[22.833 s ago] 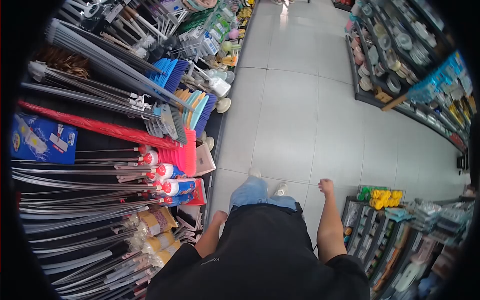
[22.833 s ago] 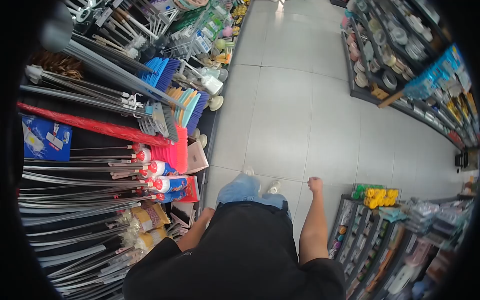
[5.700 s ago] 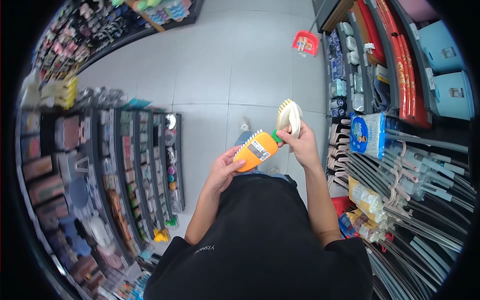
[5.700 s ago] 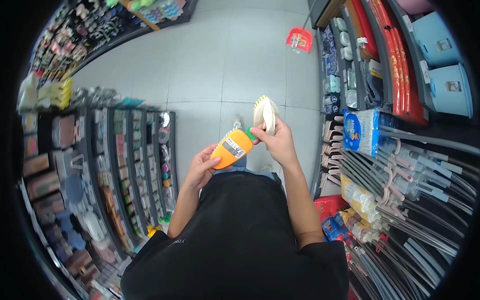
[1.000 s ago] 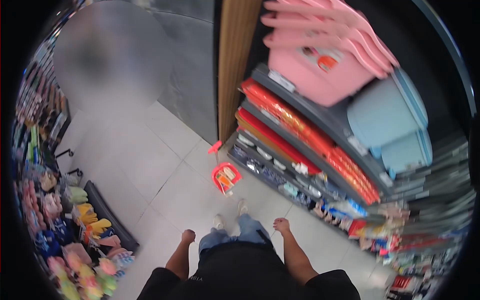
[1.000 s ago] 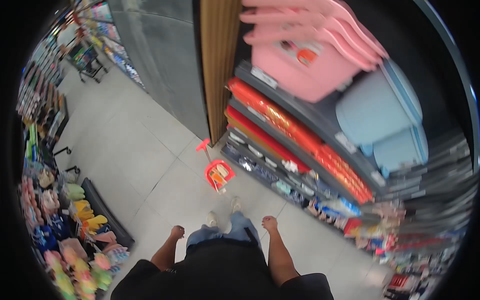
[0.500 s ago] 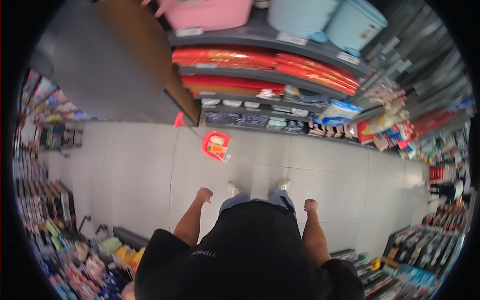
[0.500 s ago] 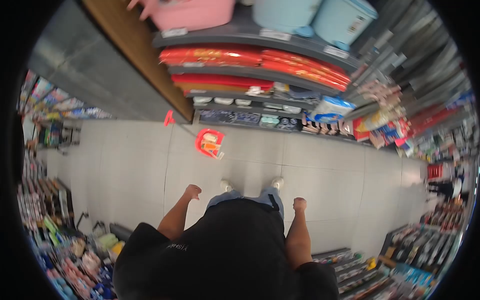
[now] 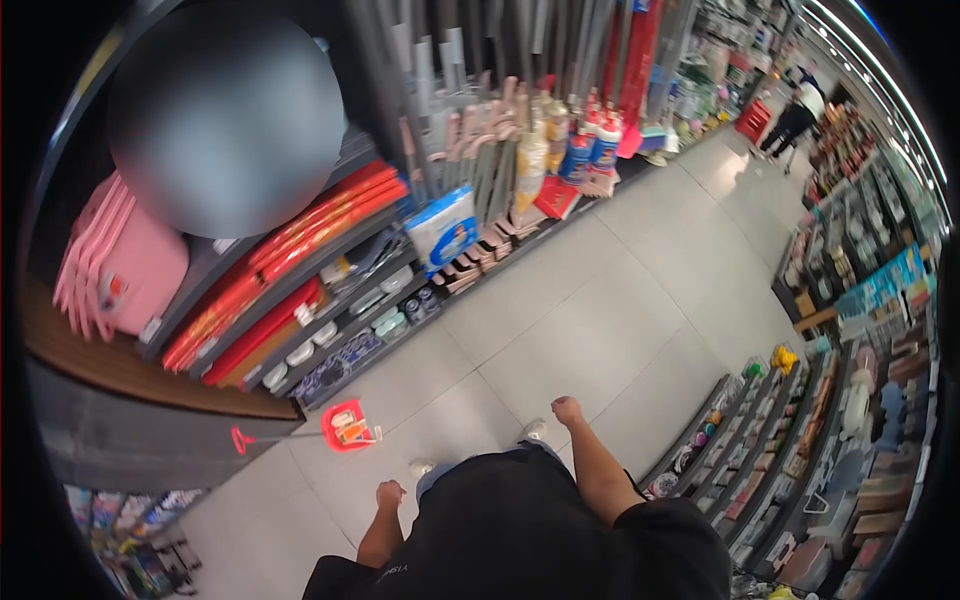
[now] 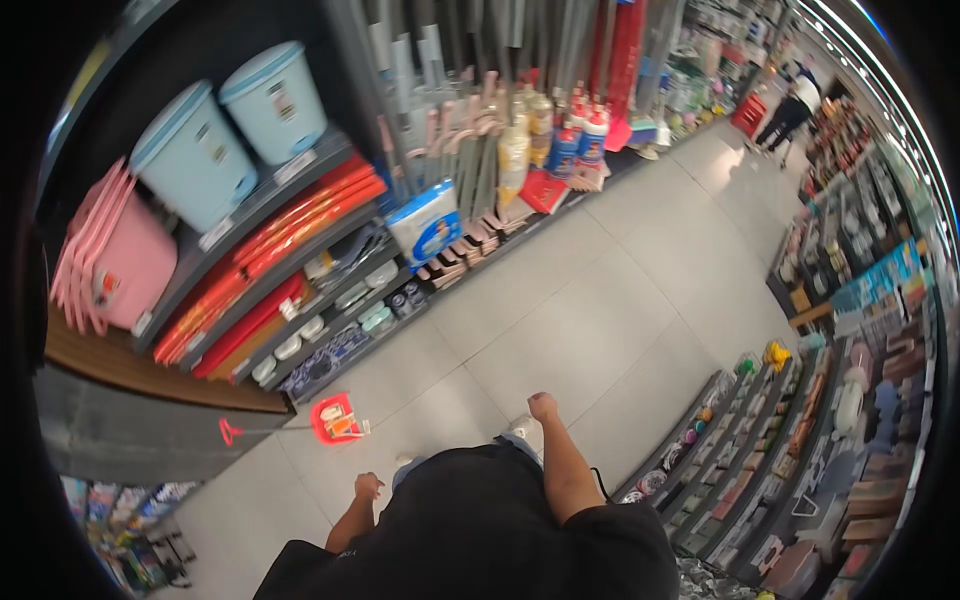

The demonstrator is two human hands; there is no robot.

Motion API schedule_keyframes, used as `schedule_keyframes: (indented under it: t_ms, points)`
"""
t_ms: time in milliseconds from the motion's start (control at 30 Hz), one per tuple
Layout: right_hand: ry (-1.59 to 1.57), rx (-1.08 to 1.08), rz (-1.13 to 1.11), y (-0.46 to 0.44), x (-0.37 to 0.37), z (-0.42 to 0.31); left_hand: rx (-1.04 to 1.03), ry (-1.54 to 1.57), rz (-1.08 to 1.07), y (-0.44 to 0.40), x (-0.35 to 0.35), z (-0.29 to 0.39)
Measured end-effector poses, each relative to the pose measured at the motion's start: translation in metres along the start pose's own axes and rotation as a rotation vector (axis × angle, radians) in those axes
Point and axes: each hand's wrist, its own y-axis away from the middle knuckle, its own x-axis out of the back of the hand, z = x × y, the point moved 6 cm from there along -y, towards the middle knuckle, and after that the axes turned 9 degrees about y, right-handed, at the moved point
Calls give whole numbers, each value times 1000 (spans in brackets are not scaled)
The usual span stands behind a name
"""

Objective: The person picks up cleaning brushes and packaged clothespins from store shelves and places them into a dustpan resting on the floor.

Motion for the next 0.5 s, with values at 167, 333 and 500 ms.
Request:
schedule_keyframes:
  t_ms: [167,333,500]
  points:
    - [39,-120,-18,-22,8,139,-19,-85,115,-24,-31,98]
    - [-115,-350,-129,-11,24,234,-233,-136,34,-41,-39,238]
    - [-181,-407,-97,-4,-13,293,-209,101,-124,-37,-54,378]
